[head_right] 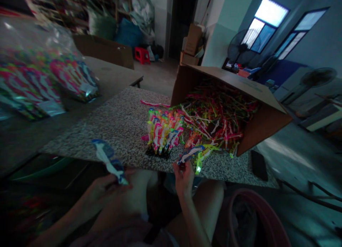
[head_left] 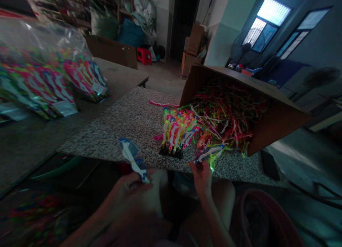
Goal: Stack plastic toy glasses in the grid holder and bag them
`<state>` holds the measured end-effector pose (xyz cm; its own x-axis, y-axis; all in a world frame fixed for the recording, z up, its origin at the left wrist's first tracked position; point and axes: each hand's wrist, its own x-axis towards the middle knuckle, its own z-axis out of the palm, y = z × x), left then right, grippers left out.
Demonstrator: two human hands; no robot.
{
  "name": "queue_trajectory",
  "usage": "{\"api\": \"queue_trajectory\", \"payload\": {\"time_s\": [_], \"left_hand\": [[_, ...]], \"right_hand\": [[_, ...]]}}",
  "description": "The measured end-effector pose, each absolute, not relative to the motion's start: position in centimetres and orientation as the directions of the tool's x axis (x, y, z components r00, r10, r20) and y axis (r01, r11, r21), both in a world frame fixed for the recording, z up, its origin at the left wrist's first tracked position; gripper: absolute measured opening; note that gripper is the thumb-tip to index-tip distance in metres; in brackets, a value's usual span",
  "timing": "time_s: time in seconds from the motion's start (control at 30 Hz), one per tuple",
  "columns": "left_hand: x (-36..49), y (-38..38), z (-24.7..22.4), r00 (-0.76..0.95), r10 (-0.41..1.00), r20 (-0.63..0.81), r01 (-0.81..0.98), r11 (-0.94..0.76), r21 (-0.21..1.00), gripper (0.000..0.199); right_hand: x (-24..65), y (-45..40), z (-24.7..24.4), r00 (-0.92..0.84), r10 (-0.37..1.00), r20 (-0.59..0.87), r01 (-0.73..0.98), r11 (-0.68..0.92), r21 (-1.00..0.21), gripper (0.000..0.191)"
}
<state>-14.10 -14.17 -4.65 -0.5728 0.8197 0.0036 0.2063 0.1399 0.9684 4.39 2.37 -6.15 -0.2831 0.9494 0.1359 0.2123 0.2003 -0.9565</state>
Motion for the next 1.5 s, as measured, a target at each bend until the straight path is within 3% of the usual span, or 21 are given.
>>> {"api": "queue_trajectory", "payload": {"time_s": [0.13,0.27,0.6,0.77,0.87,1.0,1.1,1.17,1.23,1.3,1.37,1.43,1.5], "left_hand": [[-16.8,-9.5,-5.2,-0.694,0.699,0.172,0.271,0.032,0.962,0.035],[-17.0,-5.1,-7.2,-0.646,0.685,0.336,0.449,-0.015,0.893,0.032],[-16.3,-4.2,-9.3,-0.424,0.823,0.378,0.729,0.062,0.682,0.029],[-16.1,-3.7,-10.6,-0.412,0.751,0.517,0.854,0.121,0.506,0.032],[-16.5,-3.0,-11.4,-0.387,0.716,0.581,0.88,0.1,0.464,0.031],[-17.3,-2.9,-11.1,-0.424,0.73,0.537,0.847,0.109,0.52,0.036],[-16.7,-3.8,-10.1,-0.521,0.658,0.545,0.804,0.163,0.572,0.039],[-14.9,-4.3,-9.5,-0.579,0.541,0.61,0.789,0.183,0.586,0.039],[-11.8,-3.5,-8.8,-0.508,0.581,0.636,0.813,0.079,0.577,0.033],[-7.7,-1.1,-7.9,-0.281,0.821,0.498,0.8,-0.087,0.594,0.028],[-3.9,2.5,-6.8,-0.148,0.978,0.15,0.804,0.031,0.593,0.03],[-1.2,6.2,-5.6,-0.153,0.988,-0.026,0.86,0.146,0.488,0.04],[0.0,8.8,-4.7,-0.164,0.985,-0.05,0.885,0.17,0.433,0.043]], "right_hand": [[1.7,3.5,-6.3,-0.246,0.961,0.127,0.294,0.199,-0.935,0.035],[-0.3,4.1,-6.3,-0.326,0.935,0.137,0.377,0.262,-0.888,0.03],[-2.4,4.1,-5.2,-0.342,0.937,0.069,0.639,0.286,-0.714,0.022],[-3.5,4.5,-5.2,-0.295,0.956,0.011,0.694,0.222,-0.684,0.024],[-4.2,4.6,-5.7,-0.27,0.963,0.013,0.673,0.198,-0.713,0.039],[-3.9,4.4,-6.5,-0.331,0.943,0.016,0.561,0.211,-0.801,0.056],[-0.4,5.8,-6.3,-0.426,0.891,0.158,0.43,0.353,-0.831,0.055],[3.5,8.1,-5.4,-0.389,0.861,0.328,0.477,0.492,-0.728,0.045],[7.5,11.5,-3.8,-0.309,0.858,0.41,0.704,0.496,-0.507,0.037],[10.2,15.3,-2.2,-0.361,0.882,0.302,0.877,0.432,-0.211,0.043],[11.2,18.5,-0.9,-0.458,0.882,0.111,0.888,0.459,0.013,0.043],[11.4,20.4,-0.1,-0.519,0.855,-0.006,0.851,0.517,0.085,0.041],[11.6,21.1,0.1,-0.548,0.836,-0.013,0.833,0.547,0.077,0.044]]}}
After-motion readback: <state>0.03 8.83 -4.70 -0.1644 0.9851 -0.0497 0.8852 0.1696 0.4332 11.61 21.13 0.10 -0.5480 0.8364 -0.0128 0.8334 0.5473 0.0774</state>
